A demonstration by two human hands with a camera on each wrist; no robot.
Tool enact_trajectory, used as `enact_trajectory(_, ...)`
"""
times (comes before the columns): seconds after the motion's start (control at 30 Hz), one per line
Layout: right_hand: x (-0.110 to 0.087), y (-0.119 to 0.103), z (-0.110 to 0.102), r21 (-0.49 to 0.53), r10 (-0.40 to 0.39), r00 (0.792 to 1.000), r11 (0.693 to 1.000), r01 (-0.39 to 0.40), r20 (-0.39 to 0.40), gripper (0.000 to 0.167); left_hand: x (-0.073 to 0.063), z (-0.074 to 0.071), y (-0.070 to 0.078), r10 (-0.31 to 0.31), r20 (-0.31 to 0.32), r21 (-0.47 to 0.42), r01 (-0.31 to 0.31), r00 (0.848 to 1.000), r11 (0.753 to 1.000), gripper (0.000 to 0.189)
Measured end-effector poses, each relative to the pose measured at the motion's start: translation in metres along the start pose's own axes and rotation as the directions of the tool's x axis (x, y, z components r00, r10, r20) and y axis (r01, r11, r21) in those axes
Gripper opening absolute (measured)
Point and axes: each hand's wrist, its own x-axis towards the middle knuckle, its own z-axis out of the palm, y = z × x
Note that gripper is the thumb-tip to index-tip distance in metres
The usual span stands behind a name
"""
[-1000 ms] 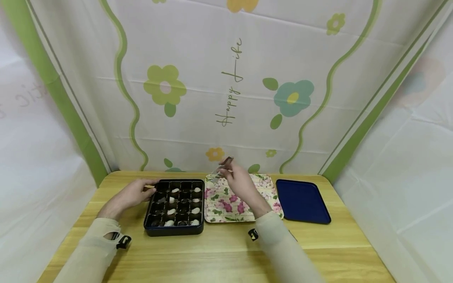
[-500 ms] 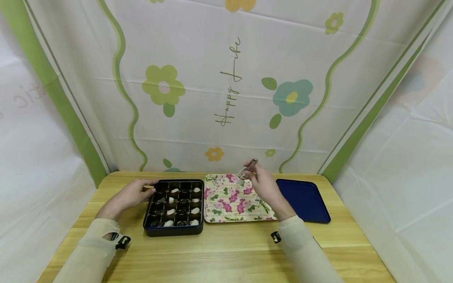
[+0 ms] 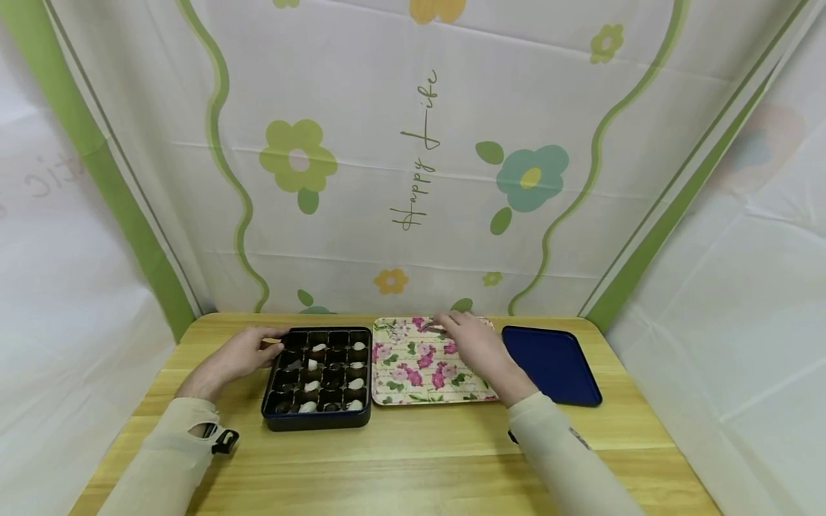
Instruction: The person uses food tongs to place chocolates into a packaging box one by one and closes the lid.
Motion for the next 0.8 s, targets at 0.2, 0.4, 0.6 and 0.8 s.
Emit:
enact_trajectory(0.2,-0.002,-0.002,0.019,-0.217,-0.121,0.991,0.968,0.129,0.050,0.054,0.000,0.000,0.001,0.004,0.001,-0.005,-0.004,1.000,1.000,0.050)
enact_trajectory(0.4,-0.005,-0.023,0.015,-0.313,-0.108,0.987,0.939,0.141,0.122,0.038,0.000,-0.001,0.001,0.011,0.002,0.003,-0.011,1.000,1.000,0.050)
enact_trajectory(0.6,-0.005,-0.027,0.017,-0.280,-0.080,0.985,0.952,0.120,0.151,0.033,0.000,-0.001,0.001,0.007,0.004,-0.005,-0.007,1.000,1.000,0.050)
enact_trajectory(0.8,-0.003,-0.030,0.019,-0.283,-0.064,0.984,0.953,0.111,0.168,0.021,0.000,-0.001,0.001,0.009,0.005,-0.003,-0.009,1.000,1.000,0.049)
